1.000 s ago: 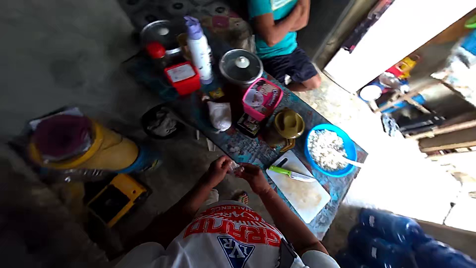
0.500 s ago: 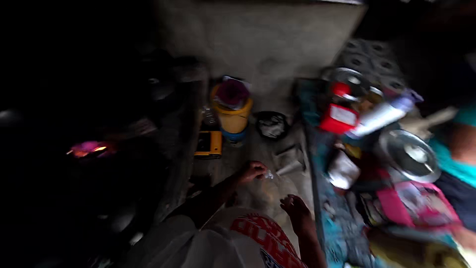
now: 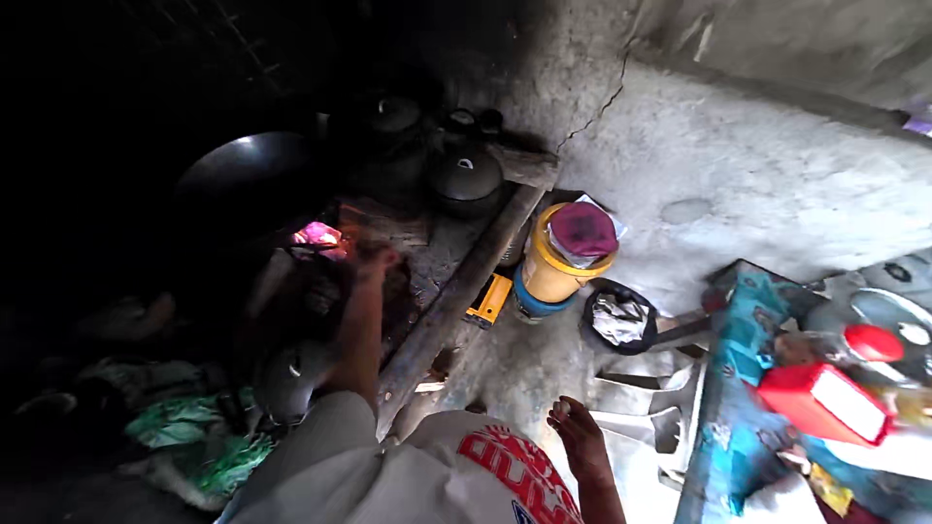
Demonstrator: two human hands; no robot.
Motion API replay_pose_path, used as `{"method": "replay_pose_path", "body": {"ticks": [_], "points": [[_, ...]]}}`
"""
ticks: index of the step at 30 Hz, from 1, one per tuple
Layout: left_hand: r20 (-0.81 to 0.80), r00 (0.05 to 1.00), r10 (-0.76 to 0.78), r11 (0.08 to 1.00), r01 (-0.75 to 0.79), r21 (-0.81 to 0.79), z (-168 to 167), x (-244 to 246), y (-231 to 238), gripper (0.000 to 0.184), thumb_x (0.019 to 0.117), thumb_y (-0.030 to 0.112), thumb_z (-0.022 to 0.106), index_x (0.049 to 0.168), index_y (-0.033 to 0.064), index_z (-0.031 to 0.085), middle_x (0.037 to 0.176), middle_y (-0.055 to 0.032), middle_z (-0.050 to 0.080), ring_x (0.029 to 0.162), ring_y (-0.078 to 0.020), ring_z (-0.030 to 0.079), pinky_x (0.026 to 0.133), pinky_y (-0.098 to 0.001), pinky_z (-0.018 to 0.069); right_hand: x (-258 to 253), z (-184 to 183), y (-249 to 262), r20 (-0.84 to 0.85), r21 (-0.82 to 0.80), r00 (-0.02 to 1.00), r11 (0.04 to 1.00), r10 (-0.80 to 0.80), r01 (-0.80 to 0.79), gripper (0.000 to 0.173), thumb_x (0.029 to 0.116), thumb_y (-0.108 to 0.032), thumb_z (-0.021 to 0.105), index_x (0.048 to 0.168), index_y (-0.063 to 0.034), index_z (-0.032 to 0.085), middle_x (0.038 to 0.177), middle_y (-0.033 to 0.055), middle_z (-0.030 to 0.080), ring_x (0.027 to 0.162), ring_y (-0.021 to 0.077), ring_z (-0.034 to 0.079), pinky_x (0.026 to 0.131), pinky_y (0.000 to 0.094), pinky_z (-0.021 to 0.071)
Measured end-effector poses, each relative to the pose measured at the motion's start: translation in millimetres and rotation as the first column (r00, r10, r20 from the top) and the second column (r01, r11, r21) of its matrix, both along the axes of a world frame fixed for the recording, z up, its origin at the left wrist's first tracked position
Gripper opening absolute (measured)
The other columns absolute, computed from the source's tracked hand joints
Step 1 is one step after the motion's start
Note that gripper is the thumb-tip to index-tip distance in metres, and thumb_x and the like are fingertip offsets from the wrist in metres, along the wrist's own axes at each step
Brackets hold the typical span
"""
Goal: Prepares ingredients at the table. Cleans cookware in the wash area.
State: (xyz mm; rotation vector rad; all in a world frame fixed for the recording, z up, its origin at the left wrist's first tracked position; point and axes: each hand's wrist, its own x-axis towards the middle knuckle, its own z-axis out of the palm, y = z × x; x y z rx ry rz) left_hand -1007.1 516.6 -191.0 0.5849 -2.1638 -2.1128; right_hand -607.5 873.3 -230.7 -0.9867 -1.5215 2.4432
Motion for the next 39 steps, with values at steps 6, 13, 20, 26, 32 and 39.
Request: {"method": "replay_pose_path", "body": {"ticks": [6,13,20,26,32,39], "points": [[-0.031,0.916,0.399,0.911,-0.392,0.128,-26.9,-41.2,-53.4,0.053,0.0999,0.015,0.064,0.147,0.0008,0.046,0.135,-0.0228,0.059,0.110,-0.0302,0.065,0.090,-0.0461,0.0590,-2.1,0.6,-4.5,0.046,-0.064,0.999,0.998,0.005,-0.002,0.031,0.0962,0.007,0.054,0.127,0.0030,0.056,0.105,0.0116,0.070,0.090,0.0200,0.072,0.082,0.0371,0.0629],[-0.043,0.986,0.163,0.905,-0.132,0.405,-8.4,95.7,83.6,0.051,0.0999,-0.001,0.060,0.148,-0.0017,0.044,0.139,-0.0184,0.057,0.114,-0.0254,0.066,0.095,-0.0411,0.0585,13.3,7.9,-6.9,0.037,-0.018,0.987,0.987,0.158,-0.158,0.035,0.0984,-0.001,0.059,0.133,0.0039,0.055,0.111,0.0134,0.070,0.094,0.0205,0.071,0.084,0.0376,0.0616],[0.233,0.419,-0.878,0.473,0.837,0.276,-24.2,324.4,207.9,0.037,0.1107,0.027,0.046,0.134,0.0011,0.059,0.123,-0.0137,0.070,0.101,-0.0246,0.072,0.083,-0.0417,0.0614,76.6,19.5,11.9,0.037,0.122,0.978,0.970,0.207,-0.210,0.040,0.0934,-0.002,0.068,0.130,0.0055,0.056,0.115,0.0156,0.067,0.097,0.0203,0.068,0.085,0.0387,0.0594],[0.267,-0.052,-0.962,0.016,0.969,0.247,-14.2,462.0,295.0,0.030,0.0992,0.018,0.069,0.121,-0.0012,0.064,0.103,-0.0136,0.073,0.086,-0.0228,0.073,0.076,-0.0391,0.0632,223.2,-3.5,41.1,-0.045,0.252,0.997,0.965,-0.069,0.078,0.033,0.0914,-0.004,0.073,0.120,0.0065,0.061,0.101,0.0143,0.070,0.083,0.0189,0.069,0.076,0.0377,0.0614],[0.316,-0.618,-0.720,-0.657,0.753,-0.024,0.2,577.5,404.1,0.040,0.1040,0.026,0.062,0.138,0.0060,0.059,0.114,-0.0159,0.071,0.093,-0.0250,0.073,0.081,-0.0443,0.0623,382.5,12.8,55.2,-0.043,0.223,0.893,0.867,-0.448,0.445,0.039,0.0921,-0.009,0.074,0.125,0.0059,0.059,0.107,0.0150,0.070,0.090,0.0208,0.070,0.082,0.0398,0.0616],[0.289,-0.874,-0.391,-0.916,0.337,-0.220,69.6,714.2,490.5,0.035,0.1075,0.030,0.056,0.133,0.0056,0.060,0.111,-0.0122,0.072,0.086,-0.0188,0.074,0.071,-0.0370,0.0632,515.5,46.3,35.0,-0.195,0.144,0.563,0.544,-0.803,0.827,0.036,0.0874,0.004,0.072,0.119,0.0044,0.056,0.101,0.0117,0.071,0.088,0.0200,0.071,0.080,0.0383,0.0622]]}}
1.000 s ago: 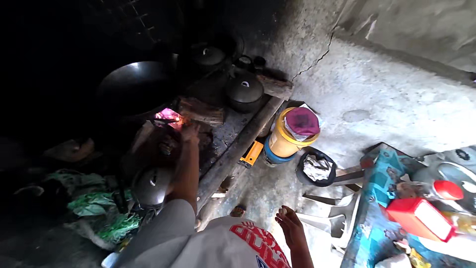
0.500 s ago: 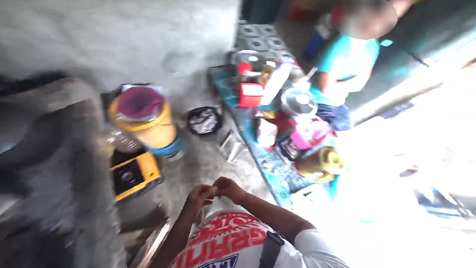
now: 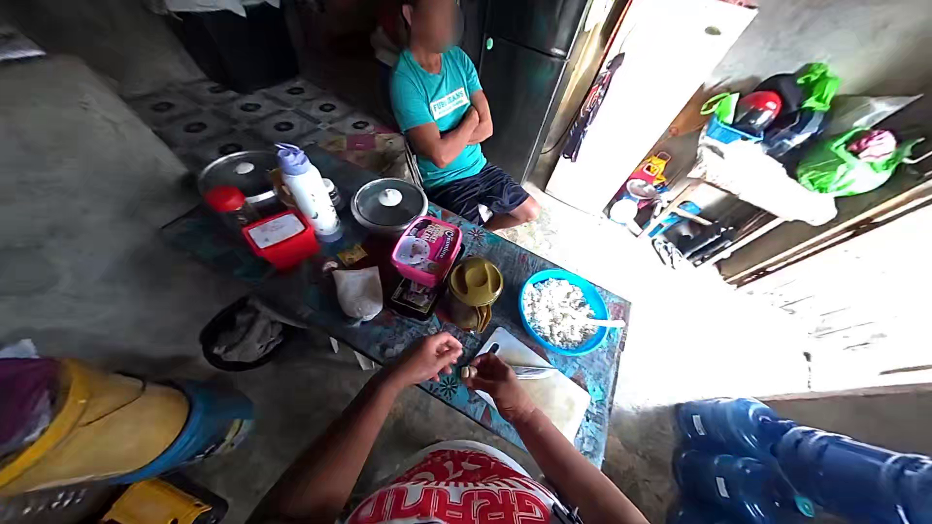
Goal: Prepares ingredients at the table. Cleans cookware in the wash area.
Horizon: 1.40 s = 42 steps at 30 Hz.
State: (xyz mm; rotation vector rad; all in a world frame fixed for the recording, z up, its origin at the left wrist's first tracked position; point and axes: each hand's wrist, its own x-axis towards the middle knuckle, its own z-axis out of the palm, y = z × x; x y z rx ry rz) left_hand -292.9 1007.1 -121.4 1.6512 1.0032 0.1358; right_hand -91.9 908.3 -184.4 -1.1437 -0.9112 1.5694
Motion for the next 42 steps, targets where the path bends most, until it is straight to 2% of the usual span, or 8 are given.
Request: {"method": "replay_pose_path", "body": {"ticks": [4,9,14,24,29,35,39,42], "points": [[-0.023,0.998,-0.062,0.993,0.059,-0.099,-33.1,38.2,-30.5,0.039,0.1004,0.031,0.068,0.124,0.0007,0.063,0.104,-0.0150,0.073,0.082,-0.0227,0.074,0.074,-0.0419,0.0628,16.5,-22.0,-16.9,0.029,-0.038,0.997,0.997,-0.065,0.066,0.031,0.0875,0.009,0.068,0.117,0.0071,0.058,0.098,0.0125,0.071,0.085,0.0199,0.071,0.077,0.0376,0.0628],[0.042,0.931,0.362,0.909,-0.342,-0.240,-75.0,-1.5,-86.5,0.029,0.0953,0.021,0.074,0.108,-0.0030,0.065,0.094,-0.0124,0.072,0.077,-0.0186,0.072,0.075,-0.0376,0.0631,-8.3,-45.9,-17.6,0.180,-0.071,0.945,0.961,0.274,-0.266,0.032,0.0895,0.002,0.070,0.119,0.0090,0.060,0.102,0.0157,0.071,0.088,0.0219,0.072,0.082,0.0406,0.0626],[-0.045,0.768,0.638,0.739,-0.628,-0.246,-79.7,-52.8,-166.6,0.025,0.0975,0.020,0.072,0.107,-0.0018,0.067,0.095,-0.0123,0.072,0.080,-0.0187,0.072,0.079,-0.0387,0.0626,-57.7,-49.7,-31.9,0.183,-0.109,0.768,0.789,0.613,-0.604,0.036,0.0900,-0.007,0.075,0.119,0.0071,0.060,0.103,0.0142,0.070,0.092,0.0198,0.071,0.085,0.0385,0.0615],[-0.044,0.258,0.965,0.240,-0.940,-0.240,-87.7,-77.5,-355.1,0.036,0.0974,0.028,0.074,0.115,-0.0021,0.065,0.099,-0.0125,0.072,0.083,-0.0193,0.074,0.080,-0.0362,0.0645,-134.0,-72.2,-128.1,0.219,0.038,0.399,0.401,0.890,-0.915,0.038,0.0893,-0.008,0.076,0.121,0.0065,0.061,0.105,0.0155,0.071,0.093,0.0188,0.071,0.087,0.0367,0.0606],[0.027,-0.042,0.999,-0.032,-0.957,-0.289,-93.0,-61.5,-490.8,0.037,0.0964,0.028,0.074,0.117,-0.0025,0.066,0.100,-0.0135,0.074,0.087,-0.0219,0.074,0.082,-0.0380,0.0640,-158.7,-59.0,-232.9,0.329,0.008,0.147,0.153,0.933,-0.988,0.033,0.0962,-0.010,0.070,0.124,0.0057,0.060,0.108,0.0191,0.070,0.096,0.0235,0.071,0.090,0.0402,0.0601],[0.078,-0.543,0.836,-0.475,-0.788,-0.391,-103.9,4.6,-595.2,0.022,0.1020,0.004,0.058,0.120,-0.0070,0.057,0.095,-0.0151,0.070,0.079,-0.0202,0.071,0.074,-0.0371,0.0631,-160.0,-59.8,-335.0,0.526,0.067,-0.100,-0.157,0.845,-0.985,0.024,0.0952,0.000,0.060,0.118,0.0059,0.064,0.107,0.0218,0.070,0.101,0.0315,0.069,0.094,0.0482,0.0561],[0.115,-0.644,0.756,-0.564,-0.730,-0.385,-111.8,18.2,-612.8,0.019,0.1031,0.003,0.055,0.120,-0.0056,0.055,0.089,-0.0126,0.069,0.072,-0.0176,0.070,0.067,-0.0354,0.0630,-162.1,-49.5,-364.3,0.635,0.064,-0.166,-0.265,0.755,-0.962,0.021,0.0986,-0.002,0.057,0.117,0.0047,0.064,0.114,0.0235,0.067,0.111,0.0361,0.066,0.100,0.0518,0.0524],[0.146,-0.624,0.767,-0.533,-0.748,-0.395,-107.7,6.4,-601.8,0.021,0.1051,0.004,0.053,0.123,-0.0068,0.055,0.095,-0.0150,0.070,0.078,-0.0199,0.072,0.071,-0.0367,0.0639,-171.0,-56.8,-353.8,0.602,0.083,-0.080,-0.162,0.795,-0.983,0.023,0.0973,-0.005,0.061,0.118,0.0046,0.063,0.109,0.0227,0.069,0.103,0.0336,0.069,0.095,0.0504,0.0554]]}}
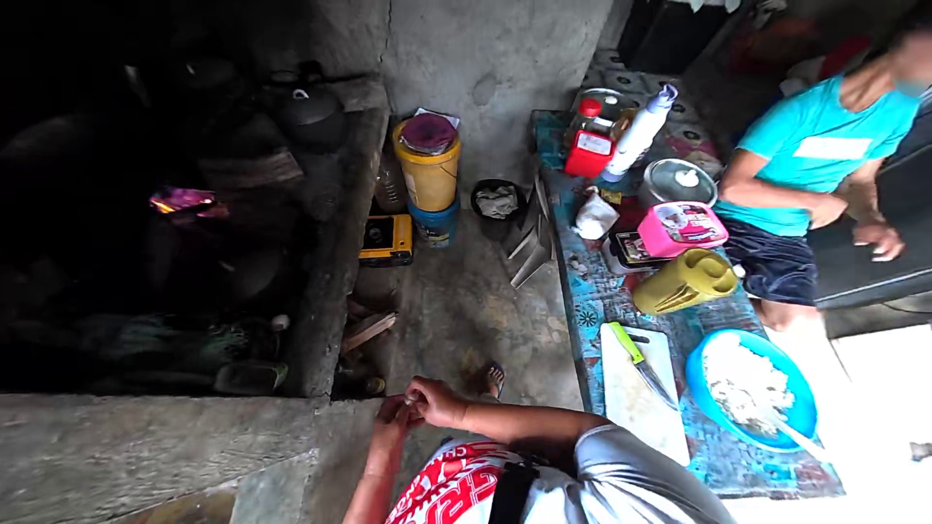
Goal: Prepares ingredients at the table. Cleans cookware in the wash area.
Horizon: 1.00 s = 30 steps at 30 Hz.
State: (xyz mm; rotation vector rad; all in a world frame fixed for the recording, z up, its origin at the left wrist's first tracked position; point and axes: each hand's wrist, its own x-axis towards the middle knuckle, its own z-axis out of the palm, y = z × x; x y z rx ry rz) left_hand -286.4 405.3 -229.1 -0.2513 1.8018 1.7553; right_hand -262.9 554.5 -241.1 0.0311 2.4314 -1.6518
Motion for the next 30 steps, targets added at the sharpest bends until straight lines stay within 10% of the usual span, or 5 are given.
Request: {"method": "replay_pose_path", "body": {"ticks": [3,7,16,25,30], "points": [[-0.035,0.996,-0.080,0.995,0.082,0.057,4.7,-19.8,25.8,0.022,0.1054,0.005,0.055,0.123,-0.0076,0.058,0.101,-0.0177,0.072,0.085,-0.0231,0.074,0.078,-0.0384,0.0651,-7.0,-1.1,35.6,0.120,-0.271,0.982,0.947,-0.147,0.175,0.035,0.0974,-0.009,0.067,0.128,0.0071,0.058,0.113,0.0221,0.068,0.102,0.0264,0.069,0.095,0.0428,0.0569],[0.034,0.976,-0.215,0.971,0.210,0.118,2.9,-51.6,81.7,0.022,0.1029,0.005,0.057,0.122,-0.0052,0.056,0.099,-0.0129,0.066,0.081,-0.0197,0.071,0.077,-0.0368,0.0643,-2.5,9.0,101.0,0.422,-0.594,0.864,0.637,-0.274,0.492,0.036,0.0996,-0.003,0.063,0.132,0.0042,0.050,0.113,0.0149,0.063,0.093,0.0204,0.067,0.087,0.0401,0.0593],[0.291,0.904,-0.314,0.949,0.305,0.078,-6.1,-120.9,260.6,0.027,0.1113,0.021,0.041,0.113,0.0040,0.061,0.079,-0.0024,0.058,0.061,-0.0125,0.057,0.059,-0.0292,0.0546,-31.6,1.7,278.0,0.419,-0.480,0.764,0.594,-0.491,0.646,0.037,0.0958,-0.004,0.068,0.129,0.0047,0.053,0.109,0.0145,0.063,0.085,0.0183,0.066,0.078,0.0355,0.0592],[0.150,0.703,-0.695,0.714,0.700,0.031,19.6,-164.7,447.7,0.032,0.1102,0.035,0.048,0.122,0.0085,0.062,0.085,0.0000,0.058,0.066,-0.0099,0.057,0.062,-0.0262,0.0529,-51.7,15.7,430.3,0.185,-0.284,0.740,0.686,-0.646,0.670,0.037,0.0960,-0.015,0.072,0.123,0.0064,0.058,0.101,0.0150,0.070,0.086,0.0192,0.070,0.080,0.0365,0.0611],[0.186,0.734,-0.653,0.749,0.662,0.017,0.8,-186.9,505.3,0.039,0.1113,0.027,0.046,0.139,-0.0003,0.052,0.123,-0.0170,0.062,0.101,-0.0214,0.067,0.086,-0.0364,0.0579,-58.2,1.9,448.4,0.237,-0.323,0.621,0.542,-0.747,0.776,0.038,0.0963,-0.014,0.071,0.124,0.0077,0.056,0.101,0.0167,0.069,0.085,0.0205,0.070,0.079,0.0371,0.0610]]}}
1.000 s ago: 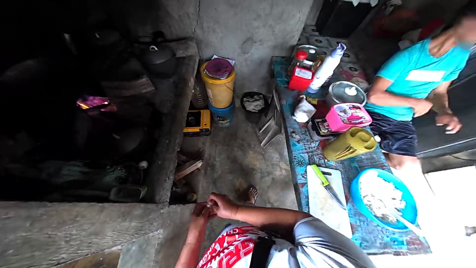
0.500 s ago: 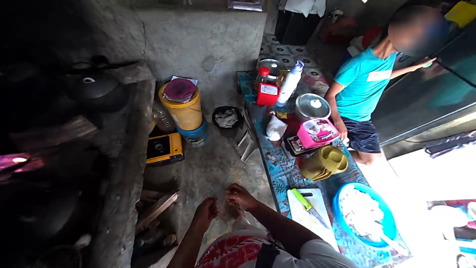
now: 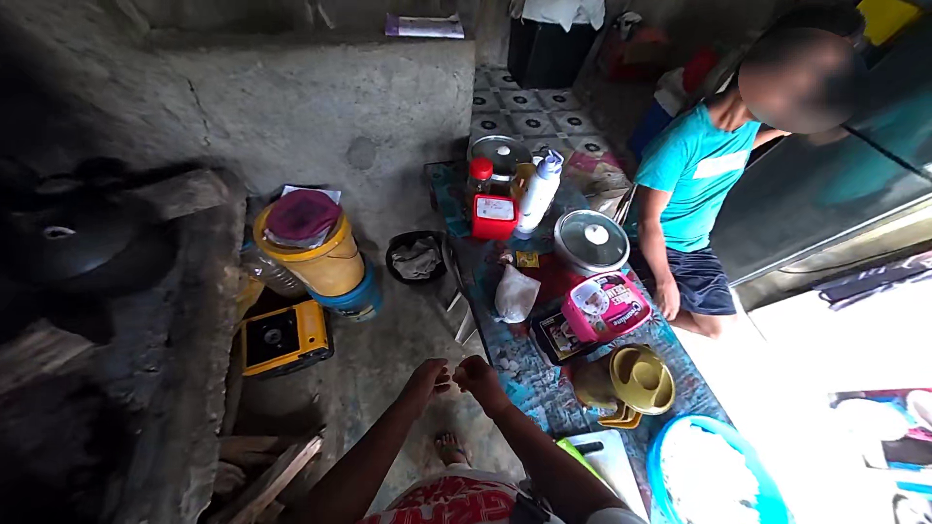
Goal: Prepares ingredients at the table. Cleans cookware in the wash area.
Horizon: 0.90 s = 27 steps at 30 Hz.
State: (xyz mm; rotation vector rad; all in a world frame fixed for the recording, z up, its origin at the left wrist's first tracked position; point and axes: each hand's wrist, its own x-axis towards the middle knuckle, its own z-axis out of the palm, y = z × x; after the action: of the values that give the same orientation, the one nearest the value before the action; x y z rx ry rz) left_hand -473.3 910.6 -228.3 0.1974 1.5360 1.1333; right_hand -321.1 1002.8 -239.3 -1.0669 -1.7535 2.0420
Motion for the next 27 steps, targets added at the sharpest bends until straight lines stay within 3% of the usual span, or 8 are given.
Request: {"method": "replay_pose_path", "body": {"ticks": [3,6,11,14,17,21,25,27], "points": [[-0.028,0.999,-0.032,0.998,0.030,-0.058,-26.2,-24.3,48.2,0.040,0.1070,0.010,0.050,0.144,-0.0030,0.044,0.124,-0.0191,0.061,0.097,-0.0198,0.066,0.087,-0.0336,0.0570,6.3,-10.7,-0.4,0.021,-0.109,0.990,0.984,-0.142,0.143,0.039,0.0949,-0.011,0.072,0.125,0.0077,0.055,0.102,0.0168,0.068,0.083,0.0204,0.069,0.077,0.0368,0.0605],[-0.192,0.969,-0.156,0.987,0.145,-0.073,-35.3,-35.5,120.5,0.044,0.1029,0.006,0.055,0.144,-0.0046,0.043,0.116,-0.0214,0.068,0.092,-0.0229,0.072,0.083,-0.0368,0.0604,25.4,-19.3,-6.7,0.056,-0.164,0.986,0.973,-0.155,0.162,0.037,0.0952,-0.010,0.071,0.124,0.0070,0.056,0.100,0.0156,0.069,0.082,0.0198,0.069,0.078,0.0370,0.0604],[-0.505,0.787,-0.353,0.930,0.353,-0.100,-54.1,-45.0,249.2,0.038,0.1026,0.016,0.057,0.136,-0.0026,0.057,0.124,-0.0242,0.066,0.106,-0.0322,0.070,0.093,-0.0475,0.0583,60.7,-32.0,-23.2,0.109,-0.186,0.975,0.960,-0.193,0.210,0.035,0.0955,-0.011,0.071,0.123,0.0064,0.057,0.101,0.0165,0.069,0.084,0.0219,0.069,0.081,0.0402,0.0608],[-0.603,0.710,-0.365,0.922,0.367,-0.125,-56.7,-40.5,296.5,0.037,0.1007,0.014,0.056,0.135,0.0019,0.062,0.129,-0.0223,0.066,0.116,-0.0351,0.067,0.101,-0.0524,0.0542,76.6,-36.5,-32.7,0.118,-0.210,0.965,0.944,-0.232,0.253,0.033,0.0962,-0.010,0.070,0.122,0.0063,0.057,0.099,0.0157,0.069,0.083,0.0210,0.070,0.079,0.0392,0.0616],[-0.619,0.737,-0.273,0.952,0.297,-0.067,-57.9,-32.3,320.4,0.035,0.0978,0.013,0.061,0.130,-0.0021,0.064,0.128,-0.0243,0.066,0.121,-0.0369,0.063,0.105,-0.0542,0.0498,86.1,-41.7,-38.2,0.137,-0.226,0.957,0.933,-0.255,0.280,0.036,0.0967,-0.012,0.069,0.125,0.0064,0.057,0.100,0.0163,0.070,0.085,0.0225,0.071,0.080,0.0414,0.0617],[-0.582,0.782,-0.221,0.967,0.254,-0.025,-70.1,-36.7,329.9,0.038,0.0985,0.016,0.063,0.133,-0.0002,0.062,0.126,-0.0232,0.067,0.115,-0.0355,0.067,0.100,-0.0529,0.0536,85.2,-51.9,-45.2,0.128,-0.243,0.960,0.931,-0.247,0.272,0.036,0.0967,-0.013,0.069,0.125,0.0053,0.057,0.099,0.0151,0.070,0.084,0.0216,0.071,0.079,0.0407,0.0619],[-0.363,0.922,-0.131,0.966,0.200,0.161,-67.5,-41.7,321.6,0.063,0.1053,0.008,0.053,0.161,0.0036,0.025,0.146,-0.0260,0.054,0.126,-0.0374,0.061,0.103,-0.0505,0.0532,78.9,-64.3,-52.3,0.102,-0.270,0.972,0.934,-0.213,0.233,0.037,0.0957,-0.011,0.071,0.126,0.0045,0.056,0.101,0.0146,0.070,0.084,0.0209,0.071,0.079,0.0399,0.0625],[-0.278,0.960,-0.048,0.977,0.103,0.188,-67.4,-41.0,300.3,0.061,0.1044,0.000,0.049,0.161,0.0039,0.027,0.149,-0.0257,0.051,0.125,-0.0356,0.062,0.100,-0.0483,0.0554,74.4,-68.6,-57.5,0.082,-0.278,0.979,0.939,-0.185,0.201,0.038,0.0950,-0.012,0.072,0.126,0.0039,0.057,0.102,0.0147,0.070,0.086,0.0217,0.072,0.080,0.0406,0.0626]]}}
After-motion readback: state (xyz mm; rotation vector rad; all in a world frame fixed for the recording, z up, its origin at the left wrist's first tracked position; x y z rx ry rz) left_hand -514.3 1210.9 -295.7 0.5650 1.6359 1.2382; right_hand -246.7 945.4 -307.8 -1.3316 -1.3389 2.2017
